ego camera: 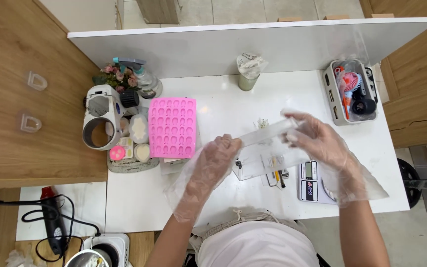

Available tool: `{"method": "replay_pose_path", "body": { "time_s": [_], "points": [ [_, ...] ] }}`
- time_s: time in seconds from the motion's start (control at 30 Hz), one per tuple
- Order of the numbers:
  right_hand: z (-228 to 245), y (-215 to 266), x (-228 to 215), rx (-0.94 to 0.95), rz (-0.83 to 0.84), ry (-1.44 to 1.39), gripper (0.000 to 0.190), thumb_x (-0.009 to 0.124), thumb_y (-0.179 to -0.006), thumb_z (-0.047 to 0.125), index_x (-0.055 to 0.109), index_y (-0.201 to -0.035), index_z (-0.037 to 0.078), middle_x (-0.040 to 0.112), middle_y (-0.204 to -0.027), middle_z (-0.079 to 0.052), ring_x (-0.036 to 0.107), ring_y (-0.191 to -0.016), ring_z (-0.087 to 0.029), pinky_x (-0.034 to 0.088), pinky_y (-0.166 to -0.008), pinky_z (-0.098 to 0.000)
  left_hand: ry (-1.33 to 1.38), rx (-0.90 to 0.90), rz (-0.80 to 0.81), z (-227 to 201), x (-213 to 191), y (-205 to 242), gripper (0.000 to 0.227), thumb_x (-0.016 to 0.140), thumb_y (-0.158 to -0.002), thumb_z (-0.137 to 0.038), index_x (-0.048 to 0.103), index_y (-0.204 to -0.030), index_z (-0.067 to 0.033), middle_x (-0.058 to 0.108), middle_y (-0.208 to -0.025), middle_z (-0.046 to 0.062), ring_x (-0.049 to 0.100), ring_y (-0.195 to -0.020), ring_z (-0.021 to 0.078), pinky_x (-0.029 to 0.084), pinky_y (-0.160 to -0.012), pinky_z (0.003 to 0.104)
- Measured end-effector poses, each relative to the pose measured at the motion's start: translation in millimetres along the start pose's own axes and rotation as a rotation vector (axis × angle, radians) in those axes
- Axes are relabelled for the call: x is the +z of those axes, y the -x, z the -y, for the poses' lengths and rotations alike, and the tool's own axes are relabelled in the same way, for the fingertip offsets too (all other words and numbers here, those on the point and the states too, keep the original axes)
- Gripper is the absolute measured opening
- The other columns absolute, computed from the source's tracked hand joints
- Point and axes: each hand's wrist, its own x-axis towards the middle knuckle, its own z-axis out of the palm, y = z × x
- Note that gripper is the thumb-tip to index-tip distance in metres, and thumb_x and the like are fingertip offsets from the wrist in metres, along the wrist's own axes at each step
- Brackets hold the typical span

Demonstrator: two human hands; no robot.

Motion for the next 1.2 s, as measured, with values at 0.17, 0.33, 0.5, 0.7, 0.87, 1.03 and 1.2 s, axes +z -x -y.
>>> {"method": "replay_pose_path", "body": {
  "time_s": [0.17, 0.33, 0.5, 0.7, 0.87, 1.03, 1.2],
  "points": [
    [-16, 27, 3, 0.290, -0.066, 0.266, 0.059, 0.061, -0.087, 0.055, 0.074, -0.110, 0.002, 0.081, -0.092, -0.015, 0.081, -0.082, -0.027, 0.065, -0.077, -0.0420, -0.102, 0.064, 0.084, -19, -22, -13, 0.007, 0.064, -0.095, -0.008, 0.057, -0.097, -0.0092, 0.062, -0.087, 0.010, 0.067, -0.079, 0.0228, 0.057, -0.063, 0.034],
    [-40, 54, 12, 0.145, -0.275, 0.040, 0.062, 0.059, -0.093, 0.056, 0.070, -0.105, -0.003, 0.075, -0.082, -0.017, 0.075, -0.077, -0.026, 0.063, -0.073, -0.0403, -0.010, 0.063, 0.028, -28, -25, -15, 0.018, 0.068, -0.096, -0.022, 0.056, -0.094, -0.0089, 0.060, -0.083, 0.008, 0.066, -0.078, 0.0222, 0.059, -0.068, 0.033],
    [-59, 68, 7, 0.062, -0.392, -0.021, 0.066, 0.059, -0.097, 0.058, 0.067, -0.105, -0.006, 0.072, -0.084, -0.017, 0.071, -0.072, -0.020, 0.061, -0.069, -0.0354, 0.118, 0.076, -0.046, -28, -17, -26, 0.030, 0.071, -0.097, -0.034, 0.055, -0.097, -0.0082, 0.062, -0.087, 0.010, 0.066, -0.076, 0.0236, 0.059, -0.070, 0.033],
    [-91, 65, -20, 0.253, -0.600, -0.118, 0.079, 0.049, -0.096, 0.069, 0.068, -0.106, -0.007, 0.068, -0.081, -0.017, 0.069, -0.067, -0.025, 0.060, -0.060, -0.0373, 0.499, -0.477, 0.073, -15, -18, -70, 0.044, 0.062, -0.097, -0.045, 0.059, -0.118, -0.0068, 0.069, -0.111, 0.011, 0.073, -0.076, 0.0200, 0.061, -0.069, 0.034],
    [-114, 57, -48, 0.294, -0.764, -0.159, 0.079, 0.043, -0.100, 0.068, 0.064, -0.112, -0.008, 0.067, -0.085, -0.019, 0.070, -0.073, -0.026, 0.062, -0.064, -0.0385, 0.567, -0.680, 0.066, 22, 28, -125, 0.047, 0.058, -0.100, -0.039, 0.055, -0.138, -0.0110, 0.072, -0.113, 0.016, 0.074, -0.081, 0.0216, 0.061, -0.073, 0.037],
    [-127, 16, -77, 0.271, -0.850, -0.238, 0.073, 0.039, -0.105, 0.063, 0.062, -0.117, -0.006, 0.067, -0.089, -0.017, 0.072, -0.079, -0.024, 0.063, -0.069, -0.0389, 0.736, -0.930, 0.095, 40, 74, -193, 0.055, 0.063, -0.090, -0.031, 0.049, -0.142, -0.0235, 0.067, -0.127, 0.013, 0.074, -0.092, 0.0276, 0.066, -0.076, 0.043],
    [-96, -67, -82, 0.136, -0.874, -0.162, 0.065, 0.041, -0.105, 0.058, 0.058, -0.116, -0.003, 0.069, -0.088, -0.016, 0.072, -0.073, -0.022, 0.065, -0.067, -0.0394, 0.206, -0.610, -0.063, 77, 159, -229, 0.072, 0.086, -0.077, -0.022, 0.051, -0.140, -0.0247, 0.027, -0.156, 0.029, 0.044, -0.130, 0.0462, 0.046, -0.103, 0.047]
  ]
}}
